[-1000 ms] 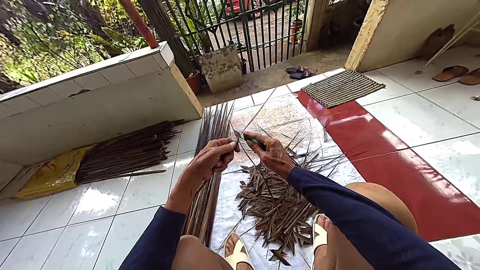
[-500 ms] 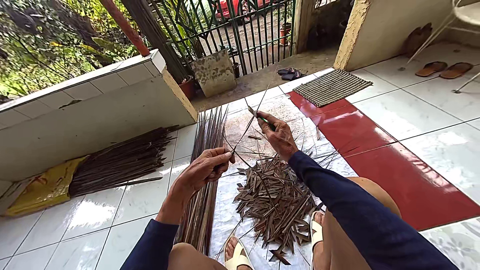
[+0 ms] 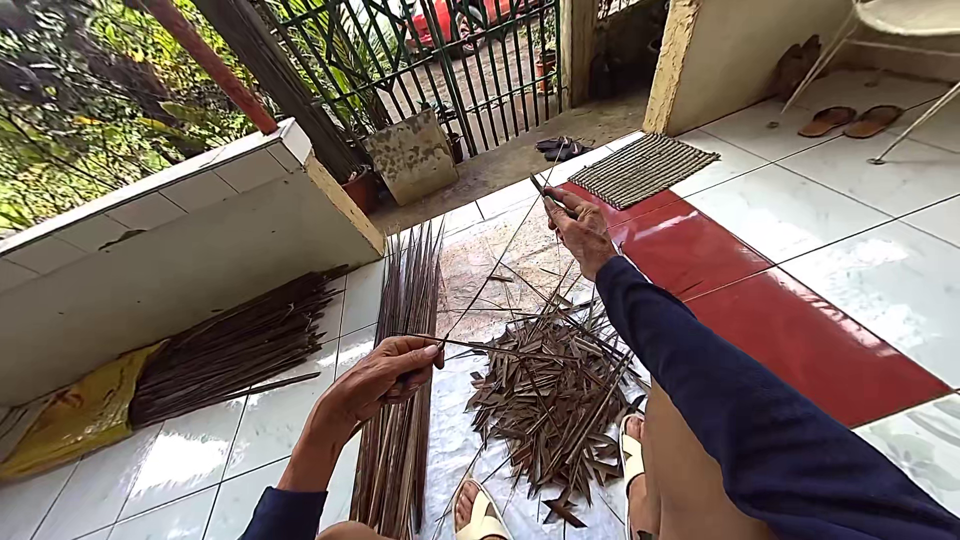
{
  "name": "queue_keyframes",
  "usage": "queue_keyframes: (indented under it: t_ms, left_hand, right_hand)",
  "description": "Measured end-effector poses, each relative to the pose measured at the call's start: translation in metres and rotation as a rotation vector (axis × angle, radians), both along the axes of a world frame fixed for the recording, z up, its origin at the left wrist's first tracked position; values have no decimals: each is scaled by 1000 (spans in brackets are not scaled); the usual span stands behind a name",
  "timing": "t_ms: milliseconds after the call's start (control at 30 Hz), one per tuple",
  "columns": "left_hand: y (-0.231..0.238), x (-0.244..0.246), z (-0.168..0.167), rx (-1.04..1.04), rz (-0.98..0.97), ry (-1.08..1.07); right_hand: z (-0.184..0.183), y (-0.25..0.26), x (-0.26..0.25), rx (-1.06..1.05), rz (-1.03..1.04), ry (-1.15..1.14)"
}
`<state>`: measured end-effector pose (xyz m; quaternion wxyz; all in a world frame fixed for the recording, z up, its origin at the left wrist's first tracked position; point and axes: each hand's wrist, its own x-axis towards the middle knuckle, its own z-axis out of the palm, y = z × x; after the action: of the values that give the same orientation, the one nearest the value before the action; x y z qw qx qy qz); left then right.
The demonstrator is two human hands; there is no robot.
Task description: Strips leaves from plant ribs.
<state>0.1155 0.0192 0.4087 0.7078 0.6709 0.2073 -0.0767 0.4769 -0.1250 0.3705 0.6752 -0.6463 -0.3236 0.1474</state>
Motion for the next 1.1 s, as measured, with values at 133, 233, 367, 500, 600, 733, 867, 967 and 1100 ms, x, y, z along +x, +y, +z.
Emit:
queue_keyframes:
  t_ms: [133, 233, 367, 500, 600, 733, 867, 967, 1100]
  left_hand:
    - [5, -5, 0, -22, 13, -6]
    - [7, -10, 4, -29, 17, -12]
    - [11, -20, 8, -28, -15, -19]
    - [18, -38, 13, 13, -11, -4]
    - [25, -49, 17, 96, 65, -44]
    - [24, -37, 19, 321, 278, -105]
    - [25, -14, 14, 492, 537, -137]
    - [35, -9, 21, 812, 623, -156]
    - [47, -27, 75, 1089, 842, -280]
  right_hand:
    - [-3, -2, 15, 24, -36, 101]
    - [-8, -5, 29, 44, -91, 137]
    - [-12, -12, 46, 46, -169, 170]
    - [-16, -21, 60, 86, -225, 215]
    - [-17, -30, 67, 34, -270, 234]
    - [-16, -30, 36, -369, 181, 40]
    - [-28, -3, -15, -821, 675, -228]
    - [-26, 5, -42, -683, 687, -385]
    - [-23, 9, -64, -516, 641, -369]
